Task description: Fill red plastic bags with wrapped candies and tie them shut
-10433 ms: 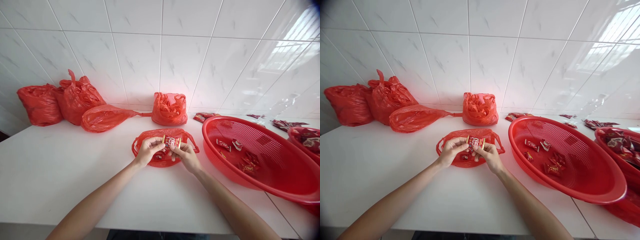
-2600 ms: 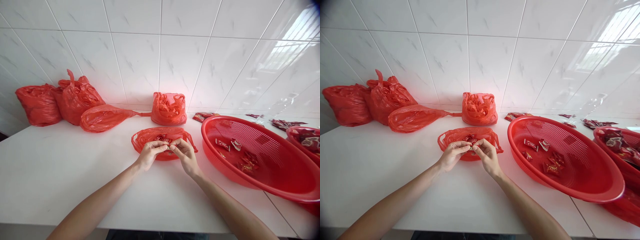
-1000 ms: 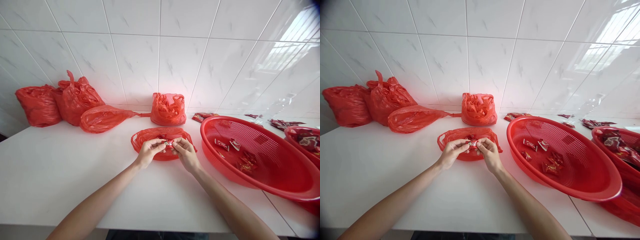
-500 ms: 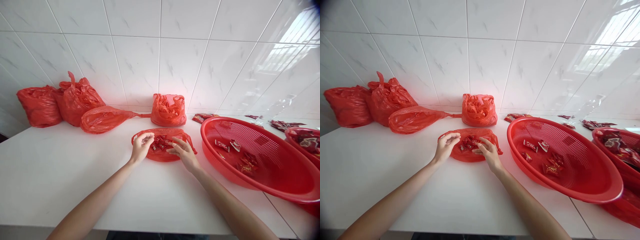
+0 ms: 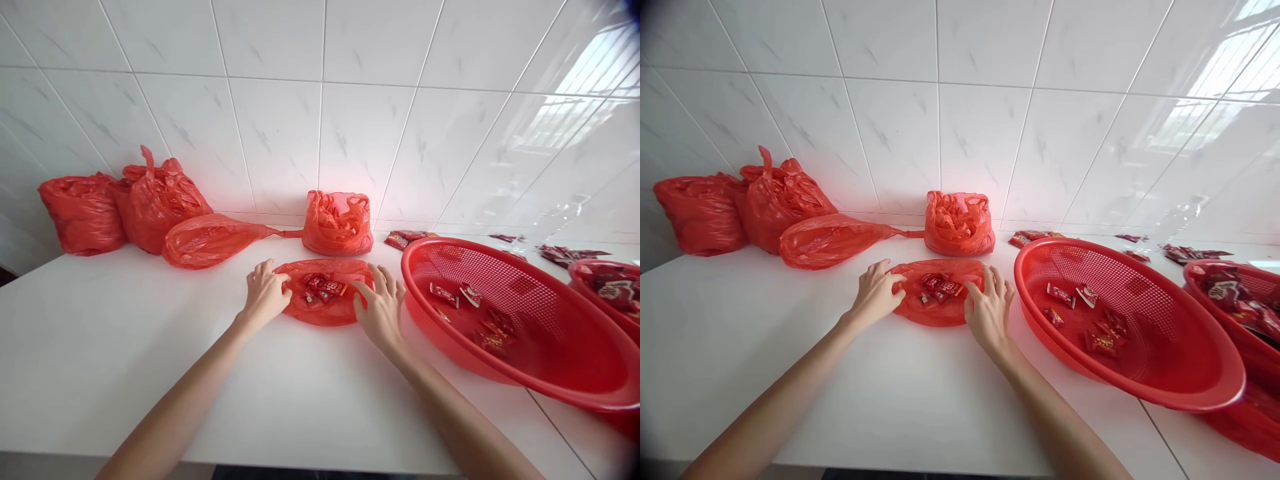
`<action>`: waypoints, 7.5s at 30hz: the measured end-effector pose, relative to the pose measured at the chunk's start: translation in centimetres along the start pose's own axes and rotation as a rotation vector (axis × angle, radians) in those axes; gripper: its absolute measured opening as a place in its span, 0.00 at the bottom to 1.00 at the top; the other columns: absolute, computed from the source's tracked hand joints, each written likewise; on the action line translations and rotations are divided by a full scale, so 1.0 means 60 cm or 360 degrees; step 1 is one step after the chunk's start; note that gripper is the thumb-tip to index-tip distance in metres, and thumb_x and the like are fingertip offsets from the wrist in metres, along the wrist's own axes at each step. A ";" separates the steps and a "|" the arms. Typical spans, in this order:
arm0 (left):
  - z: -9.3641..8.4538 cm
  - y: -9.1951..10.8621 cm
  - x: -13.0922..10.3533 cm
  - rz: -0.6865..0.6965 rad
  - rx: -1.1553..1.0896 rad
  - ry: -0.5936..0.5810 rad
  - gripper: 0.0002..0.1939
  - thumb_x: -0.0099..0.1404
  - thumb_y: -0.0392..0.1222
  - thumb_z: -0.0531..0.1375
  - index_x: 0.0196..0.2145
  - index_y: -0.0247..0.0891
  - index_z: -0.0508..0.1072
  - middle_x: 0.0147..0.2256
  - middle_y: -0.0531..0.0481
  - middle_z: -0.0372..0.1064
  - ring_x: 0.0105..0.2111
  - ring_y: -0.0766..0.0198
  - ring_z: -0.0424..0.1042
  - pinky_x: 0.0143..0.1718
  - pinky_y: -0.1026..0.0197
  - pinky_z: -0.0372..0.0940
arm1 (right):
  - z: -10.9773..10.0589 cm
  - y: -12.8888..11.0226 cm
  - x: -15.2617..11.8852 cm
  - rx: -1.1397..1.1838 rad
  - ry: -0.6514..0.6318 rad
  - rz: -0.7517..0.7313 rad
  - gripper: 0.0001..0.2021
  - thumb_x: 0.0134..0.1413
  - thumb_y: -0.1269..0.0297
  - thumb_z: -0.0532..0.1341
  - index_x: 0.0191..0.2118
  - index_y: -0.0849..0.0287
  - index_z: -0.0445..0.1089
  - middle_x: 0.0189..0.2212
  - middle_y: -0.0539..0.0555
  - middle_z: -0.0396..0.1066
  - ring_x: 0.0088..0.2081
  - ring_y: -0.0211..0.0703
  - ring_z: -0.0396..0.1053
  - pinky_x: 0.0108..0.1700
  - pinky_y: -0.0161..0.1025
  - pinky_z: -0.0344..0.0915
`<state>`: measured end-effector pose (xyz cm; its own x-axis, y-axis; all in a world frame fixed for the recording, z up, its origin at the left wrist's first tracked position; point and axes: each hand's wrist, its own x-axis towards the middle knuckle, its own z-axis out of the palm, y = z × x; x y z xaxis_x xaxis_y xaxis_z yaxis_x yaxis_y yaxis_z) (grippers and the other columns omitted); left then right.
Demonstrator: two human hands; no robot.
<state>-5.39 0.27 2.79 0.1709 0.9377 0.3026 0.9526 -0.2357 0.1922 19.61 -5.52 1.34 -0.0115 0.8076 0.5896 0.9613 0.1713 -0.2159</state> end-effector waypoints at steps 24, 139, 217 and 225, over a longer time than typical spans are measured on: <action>-0.269 0.016 0.084 0.0138 -0.1330 0.0784 0.12 0.59 0.42 0.63 0.40 0.38 0.81 0.40 0.46 0.79 0.35 0.60 0.76 0.37 0.60 0.72 | -0.174 -0.017 0.131 0.1711 0.0310 0.0394 0.10 0.55 0.60 0.64 0.41 0.58 0.74 0.26 0.51 0.72 0.28 0.43 0.74 0.36 0.44 0.73; -0.249 0.122 0.061 0.0694 -0.1487 0.0264 0.12 0.59 0.43 0.66 0.40 0.35 0.79 0.40 0.45 0.77 0.39 0.60 0.76 0.44 0.58 0.72 | -0.138 -0.096 0.165 0.2424 -0.0509 0.0354 0.21 0.52 0.44 0.66 0.25 0.57 0.64 0.15 0.46 0.64 0.15 0.30 0.52 0.18 0.33 0.48; -0.151 0.144 0.053 0.0811 -0.2095 -0.0167 0.42 0.52 0.43 0.74 0.62 0.50 0.64 0.56 0.45 0.65 0.58 0.49 0.64 0.57 0.48 0.62 | -0.171 -0.055 0.164 0.2225 -0.0403 -0.0125 0.11 0.59 0.55 0.64 0.35 0.59 0.72 0.29 0.51 0.73 0.32 0.39 0.72 0.39 0.38 0.71; -0.062 0.167 0.031 0.0504 -0.2120 -0.0490 0.16 0.66 0.54 0.62 0.35 0.37 0.73 0.33 0.51 0.66 0.34 0.63 0.64 0.38 0.59 0.60 | -0.169 -0.060 0.162 0.2185 -0.0425 -0.0132 0.13 0.59 0.54 0.64 0.31 0.59 0.70 0.25 0.50 0.73 0.28 0.40 0.73 0.34 0.38 0.70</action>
<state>3.56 -1.30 8.77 0.5434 0.7766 0.3186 -0.0575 -0.3443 0.9371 18.84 -4.00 15.74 -0.2550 0.8230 0.5076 -0.0759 0.5063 -0.8590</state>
